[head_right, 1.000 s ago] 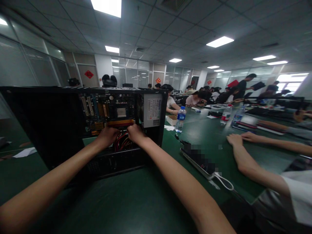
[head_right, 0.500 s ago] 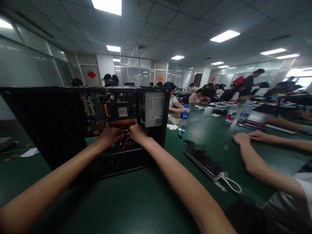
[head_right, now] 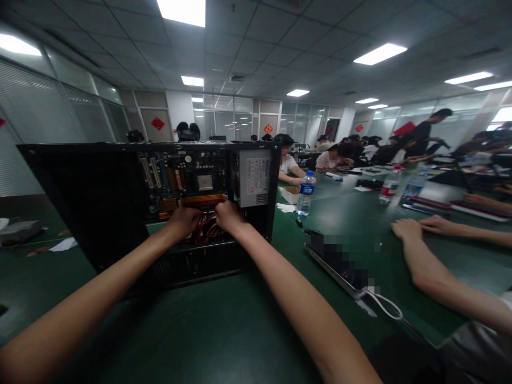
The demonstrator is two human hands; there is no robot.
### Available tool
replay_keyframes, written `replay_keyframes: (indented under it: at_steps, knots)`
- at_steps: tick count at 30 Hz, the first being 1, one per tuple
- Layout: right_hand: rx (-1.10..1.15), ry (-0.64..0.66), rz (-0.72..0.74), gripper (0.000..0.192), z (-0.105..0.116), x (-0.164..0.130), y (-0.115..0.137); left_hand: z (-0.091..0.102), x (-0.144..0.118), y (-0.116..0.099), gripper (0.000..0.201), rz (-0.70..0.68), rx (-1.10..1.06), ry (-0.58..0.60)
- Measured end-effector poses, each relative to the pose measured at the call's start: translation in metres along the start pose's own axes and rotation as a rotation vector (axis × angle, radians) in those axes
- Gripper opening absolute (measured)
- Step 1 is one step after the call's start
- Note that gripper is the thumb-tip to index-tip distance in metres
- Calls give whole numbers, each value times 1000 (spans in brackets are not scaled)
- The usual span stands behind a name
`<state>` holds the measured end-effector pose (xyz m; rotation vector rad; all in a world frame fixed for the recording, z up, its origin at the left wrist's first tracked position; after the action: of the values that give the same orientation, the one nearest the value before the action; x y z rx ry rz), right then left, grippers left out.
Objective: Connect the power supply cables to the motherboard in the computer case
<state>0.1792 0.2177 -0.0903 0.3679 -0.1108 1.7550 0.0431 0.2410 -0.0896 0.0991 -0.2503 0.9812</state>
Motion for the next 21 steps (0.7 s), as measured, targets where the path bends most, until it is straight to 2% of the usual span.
replay_keyframes:
  at_steps: [4, 7, 9, 11, 12, 14, 15, 16, 17, 18, 19, 21]
  knots:
    - [-14, -16, 44, 31, 0, -2, 0, 8, -7, 4, 32, 23, -31, -72]
    - [-10, -148, 120, 31, 12, -14, 6, 23, -24, 5, 36, 39, -58, -167]
    - [-24, -310, 266, 30, 30, -33, 18, 32, -43, 3, 36, 21, -91, -222]
    - [-62, -487, 514, 30, 58, -62, 35, 33, -66, -4, 35, -9, -86, -220]
    - [-55, -610, 643, 33, 77, -81, 41, 30, -77, -7, 38, -6, -33, -184]
    - [103, -1013, 775, 29, 122, -119, 39, 19, -98, -12, 46, -16, 99, -123]
    - [226, -1210, 778, 25, 143, -135, 29, 12, -106, -14, 49, -31, 171, -92]
    - [386, -1395, 714, 26, 159, -145, 13, 6, -112, -15, 50, -55, 226, -95]
    - [535, -1548, 602, 28, 170, -150, -7, 1, -116, -16, 51, -75, 268, -99]
    - [658, -1638, 450, 30, 174, -148, -29, -3, -118, -16, 52, -89, 299, -113]
    - [749, -1669, 292, 33, 172, -141, -52, -6, -119, -16, 52, -98, 320, -134]
    - [848, -1516, 83, 40, 156, -113, -92, -8, -118, -15, 53, -109, 345, -179]
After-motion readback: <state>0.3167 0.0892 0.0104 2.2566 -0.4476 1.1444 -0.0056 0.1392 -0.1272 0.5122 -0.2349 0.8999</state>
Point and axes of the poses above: each hand's wrist, its own x-axis towards the middle knuckle, its own z-axis out of the back of the hand, y = z × x, the point moved 5 cm from there along x, towards the middle knuckle, and after that the axes turned 3 degrees about y, right-handed, at the moved point
